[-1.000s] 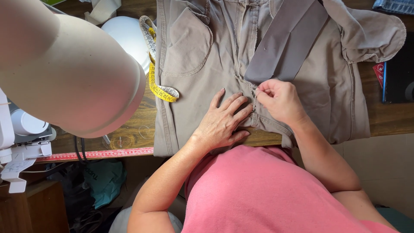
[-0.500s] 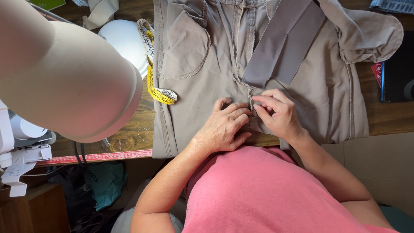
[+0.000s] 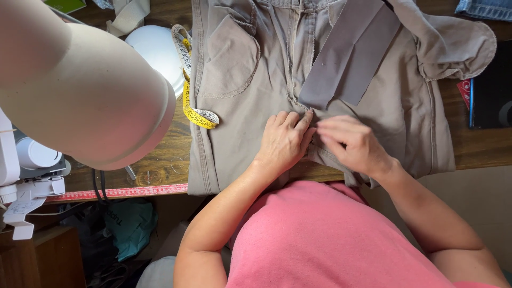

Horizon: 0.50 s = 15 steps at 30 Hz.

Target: Repairing a zipper on a pair of pants using small hand tools and manual adjustment.

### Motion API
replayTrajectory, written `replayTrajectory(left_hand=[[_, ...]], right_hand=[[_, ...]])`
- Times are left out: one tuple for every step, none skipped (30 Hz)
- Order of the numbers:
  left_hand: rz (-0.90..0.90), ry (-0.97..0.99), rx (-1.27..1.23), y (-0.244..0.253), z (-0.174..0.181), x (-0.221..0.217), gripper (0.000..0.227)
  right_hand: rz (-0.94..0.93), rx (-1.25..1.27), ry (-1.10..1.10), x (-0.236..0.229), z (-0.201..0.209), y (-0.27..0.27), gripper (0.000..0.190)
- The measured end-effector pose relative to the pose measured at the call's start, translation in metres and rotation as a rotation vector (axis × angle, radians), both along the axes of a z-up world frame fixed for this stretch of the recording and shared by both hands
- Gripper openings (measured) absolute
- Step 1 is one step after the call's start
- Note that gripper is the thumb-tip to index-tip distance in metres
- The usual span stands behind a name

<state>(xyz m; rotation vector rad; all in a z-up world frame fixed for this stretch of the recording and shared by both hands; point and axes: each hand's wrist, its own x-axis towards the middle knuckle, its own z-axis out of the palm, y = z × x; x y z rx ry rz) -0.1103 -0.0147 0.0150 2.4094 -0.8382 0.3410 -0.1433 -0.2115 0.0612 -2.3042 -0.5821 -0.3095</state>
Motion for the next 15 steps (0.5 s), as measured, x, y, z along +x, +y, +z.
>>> replayTrajectory(left_hand=[[0.019,-0.048,0.041,-0.002,0.0,0.0,0.036],[0.015,-0.05,0.041,-0.002,-0.004,0.003,0.036],[0.027,-0.018,-0.004,-0.001,-0.008,0.006,0.032],[0.04,0.013,-0.049,-0.001,-0.012,0.009,0.028],[0.039,0.012,-0.046,-0.001,-0.01,0.011,0.028],[0.113,0.1,-0.122,-0.001,-0.007,0.013,0.031],[0.185,0.185,-0.198,-0.001,-0.005,0.017,0.036],[0.183,0.179,-0.194,-0.004,0.002,0.018,0.036],[0.232,0.241,-0.173,-0.008,0.008,0.017,0.038],[0.281,0.302,-0.151,-0.012,0.013,0.017,0.041],[0.282,0.305,-0.151,-0.015,0.008,0.019,0.041],[0.322,0.386,-0.103,-0.018,0.003,0.021,0.029],[0.361,0.464,-0.055,-0.021,-0.002,0.024,0.017],[0.363,0.464,-0.056,-0.019,-0.001,0.024,0.017],[0.332,0.472,-0.073,-0.017,0.0,0.024,0.015]], right_hand=[[-0.056,0.029,-0.006,0.002,0.0,-0.002,0.014],[-0.06,0.03,-0.008,0.011,-0.005,-0.004,0.014],[-0.111,-0.022,-0.135,0.02,-0.009,-0.004,0.023],[-0.162,-0.074,-0.262,0.029,-0.014,-0.005,0.038],[-0.162,-0.07,-0.264,0.036,-0.018,-0.002,0.038],[-0.18,-0.129,-0.359,0.043,-0.022,0.0,0.022],[-0.2,-0.189,-0.457,0.052,-0.025,0.002,0.01],[-0.202,-0.185,-0.462,0.052,-0.032,-0.007,0.01],[-0.299,-0.17,-0.422,0.051,-0.039,-0.018,0.013],[-0.394,-0.154,-0.381,0.051,-0.046,-0.028,0.018],[-0.393,-0.155,-0.378,0.047,-0.029,-0.038,0.018],[-0.445,-0.046,-0.335,0.043,-0.012,-0.048,0.009],[-0.497,0.064,-0.296,0.04,0.005,-0.059,0.001],[-0.495,0.064,-0.296,0.037,0.025,-0.065,0.001],[-0.448,0.022,-0.473,0.035,0.045,-0.071,0.013]])
